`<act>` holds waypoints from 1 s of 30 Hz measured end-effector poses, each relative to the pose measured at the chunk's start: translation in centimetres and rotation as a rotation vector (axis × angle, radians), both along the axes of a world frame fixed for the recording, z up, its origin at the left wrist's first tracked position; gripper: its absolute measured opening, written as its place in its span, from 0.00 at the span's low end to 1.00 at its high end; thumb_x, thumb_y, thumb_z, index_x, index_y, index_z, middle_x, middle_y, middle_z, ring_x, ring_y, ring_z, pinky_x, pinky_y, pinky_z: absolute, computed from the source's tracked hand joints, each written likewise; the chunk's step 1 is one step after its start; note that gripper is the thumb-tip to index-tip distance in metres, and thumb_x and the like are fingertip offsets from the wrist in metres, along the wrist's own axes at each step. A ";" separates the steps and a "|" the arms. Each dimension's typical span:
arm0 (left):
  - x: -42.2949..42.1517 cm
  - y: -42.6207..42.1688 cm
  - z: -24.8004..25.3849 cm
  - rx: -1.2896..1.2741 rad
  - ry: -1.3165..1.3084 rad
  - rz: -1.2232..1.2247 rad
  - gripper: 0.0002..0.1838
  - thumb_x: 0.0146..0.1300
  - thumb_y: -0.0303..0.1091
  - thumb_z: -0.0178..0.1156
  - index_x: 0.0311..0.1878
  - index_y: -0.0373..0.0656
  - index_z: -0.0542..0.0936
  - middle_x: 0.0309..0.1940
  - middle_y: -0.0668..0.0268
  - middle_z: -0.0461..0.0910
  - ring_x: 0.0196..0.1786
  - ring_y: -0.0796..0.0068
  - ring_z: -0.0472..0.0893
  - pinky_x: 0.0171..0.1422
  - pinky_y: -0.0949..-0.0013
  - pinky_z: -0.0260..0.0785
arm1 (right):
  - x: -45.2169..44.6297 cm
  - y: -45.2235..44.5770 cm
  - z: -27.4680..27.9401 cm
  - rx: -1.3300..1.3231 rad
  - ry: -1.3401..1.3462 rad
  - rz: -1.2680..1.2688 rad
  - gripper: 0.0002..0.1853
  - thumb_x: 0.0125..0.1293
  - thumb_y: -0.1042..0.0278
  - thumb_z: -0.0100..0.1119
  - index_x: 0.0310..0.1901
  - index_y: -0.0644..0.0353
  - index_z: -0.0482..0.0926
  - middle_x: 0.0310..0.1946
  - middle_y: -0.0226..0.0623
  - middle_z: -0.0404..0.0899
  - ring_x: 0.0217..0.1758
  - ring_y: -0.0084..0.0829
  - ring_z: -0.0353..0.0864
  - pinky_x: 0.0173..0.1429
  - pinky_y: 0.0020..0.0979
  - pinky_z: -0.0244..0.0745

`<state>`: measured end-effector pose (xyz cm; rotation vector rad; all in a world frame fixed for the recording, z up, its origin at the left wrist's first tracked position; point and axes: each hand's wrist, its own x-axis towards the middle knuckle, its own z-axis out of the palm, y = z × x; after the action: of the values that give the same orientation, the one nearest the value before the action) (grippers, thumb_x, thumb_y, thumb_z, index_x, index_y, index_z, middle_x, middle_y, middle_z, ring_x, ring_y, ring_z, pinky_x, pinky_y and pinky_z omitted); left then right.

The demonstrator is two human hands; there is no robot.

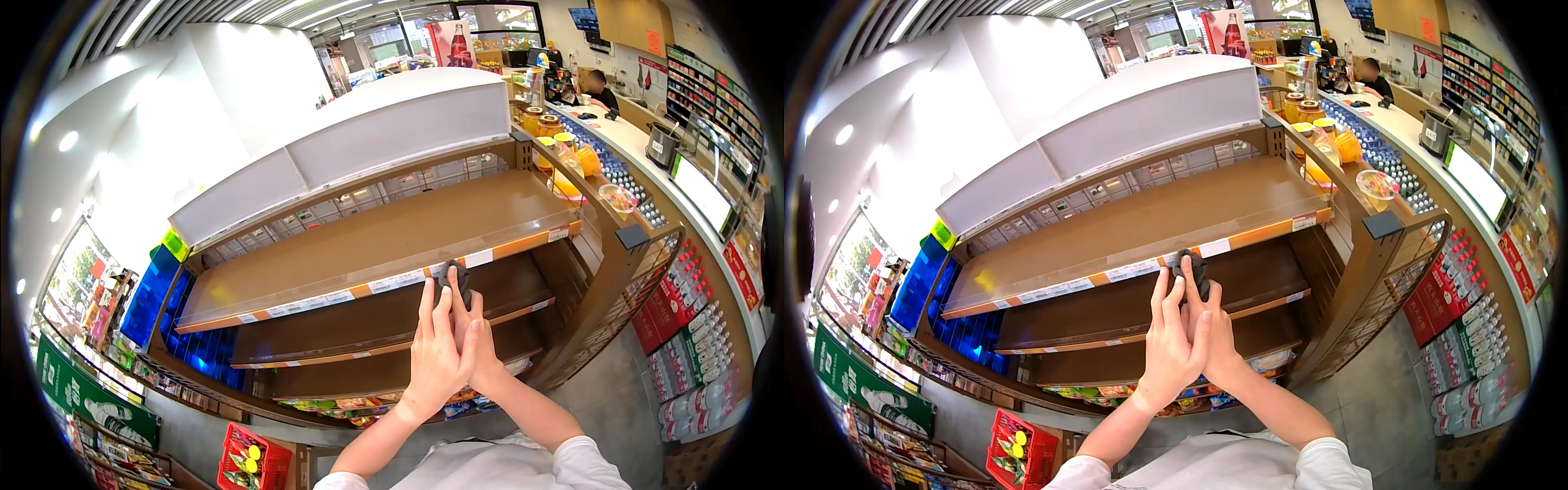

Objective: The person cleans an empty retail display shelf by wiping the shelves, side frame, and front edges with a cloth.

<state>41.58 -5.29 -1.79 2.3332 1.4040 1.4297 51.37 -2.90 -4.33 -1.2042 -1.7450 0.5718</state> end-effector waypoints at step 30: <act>-0.5 -0.3 -0.3 0.018 0.016 0.081 0.32 0.75 0.36 0.60 0.74 0.28 0.64 0.78 0.25 0.52 0.60 0.31 0.82 0.54 0.51 0.82 | -1.0 0.3 -1.0 0.044 0.000 0.004 0.45 0.73 0.70 0.53 0.86 0.39 0.43 0.57 0.70 0.65 0.33 0.64 0.82 0.39 0.51 0.81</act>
<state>41.06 -5.57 -2.06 2.3293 1.5121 1.4528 50.36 -2.55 -5.31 -1.1710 -1.7517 0.5328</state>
